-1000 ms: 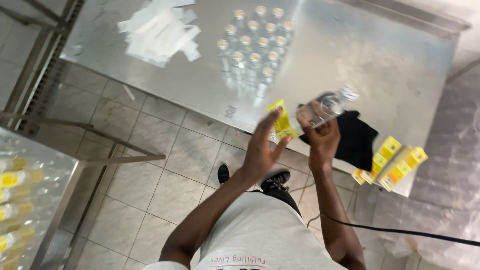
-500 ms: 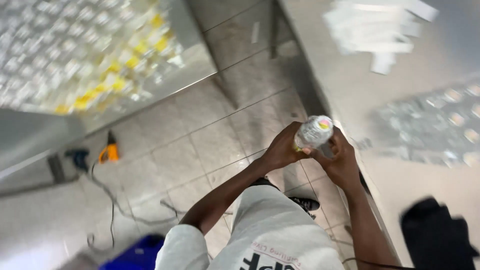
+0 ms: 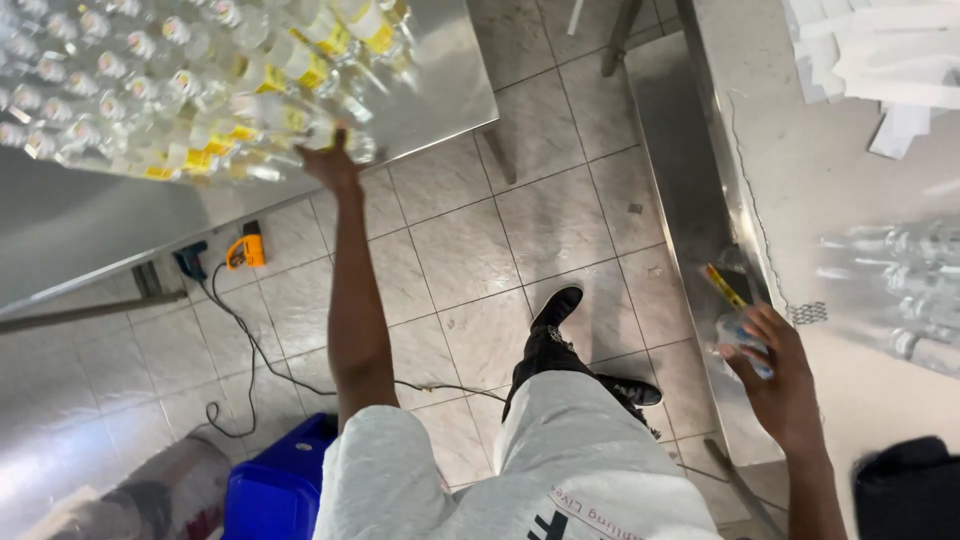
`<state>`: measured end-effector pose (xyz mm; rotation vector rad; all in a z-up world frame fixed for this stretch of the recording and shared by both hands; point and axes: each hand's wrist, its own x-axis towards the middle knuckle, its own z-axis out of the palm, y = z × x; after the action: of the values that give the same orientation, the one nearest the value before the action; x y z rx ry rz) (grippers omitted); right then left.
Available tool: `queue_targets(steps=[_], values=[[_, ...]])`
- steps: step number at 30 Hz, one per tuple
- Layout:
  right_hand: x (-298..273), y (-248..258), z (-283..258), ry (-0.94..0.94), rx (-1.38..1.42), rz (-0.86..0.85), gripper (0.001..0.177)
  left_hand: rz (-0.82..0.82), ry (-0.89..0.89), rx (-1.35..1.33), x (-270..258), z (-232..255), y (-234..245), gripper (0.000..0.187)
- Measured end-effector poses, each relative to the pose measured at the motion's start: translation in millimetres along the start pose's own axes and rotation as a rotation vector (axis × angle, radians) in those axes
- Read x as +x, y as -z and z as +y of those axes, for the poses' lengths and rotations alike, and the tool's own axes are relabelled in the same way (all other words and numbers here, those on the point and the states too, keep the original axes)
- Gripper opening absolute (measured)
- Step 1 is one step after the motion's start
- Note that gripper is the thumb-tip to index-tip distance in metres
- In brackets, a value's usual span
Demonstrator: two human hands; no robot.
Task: Manually applying adhesive labels to plastic water bottles on a production table.
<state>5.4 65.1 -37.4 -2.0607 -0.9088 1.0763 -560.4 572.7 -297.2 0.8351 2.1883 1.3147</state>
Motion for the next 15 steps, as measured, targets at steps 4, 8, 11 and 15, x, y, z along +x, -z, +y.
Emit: queue_targets(steps=[4, 8, 11, 15], values=[[-21.4, 9.9, 38.6, -0.004, 0.057, 0.111, 0.071, 0.094, 0.219, -0.058, 16.6, 41.8, 0.3, 0.122], [-18.9, 9.0, 63.5, -0.11, 0.084, 0.213, 0.07, 0.368, -0.069, 0.678, 53.9, 23.2, -16.4, 0.101], [-8.8, -3.0, 86.4, -0.018, 0.114, 0.245, 0.06, 0.228, -0.105, 1.381, 80.2, 26.7, -5.8, 0.136], [-9.7, -19.9, 50.4, 0.03, 0.029, 0.206, 0.051, 0.195, 0.069, 1.314, 59.1, 59.6, -34.2, 0.157]])
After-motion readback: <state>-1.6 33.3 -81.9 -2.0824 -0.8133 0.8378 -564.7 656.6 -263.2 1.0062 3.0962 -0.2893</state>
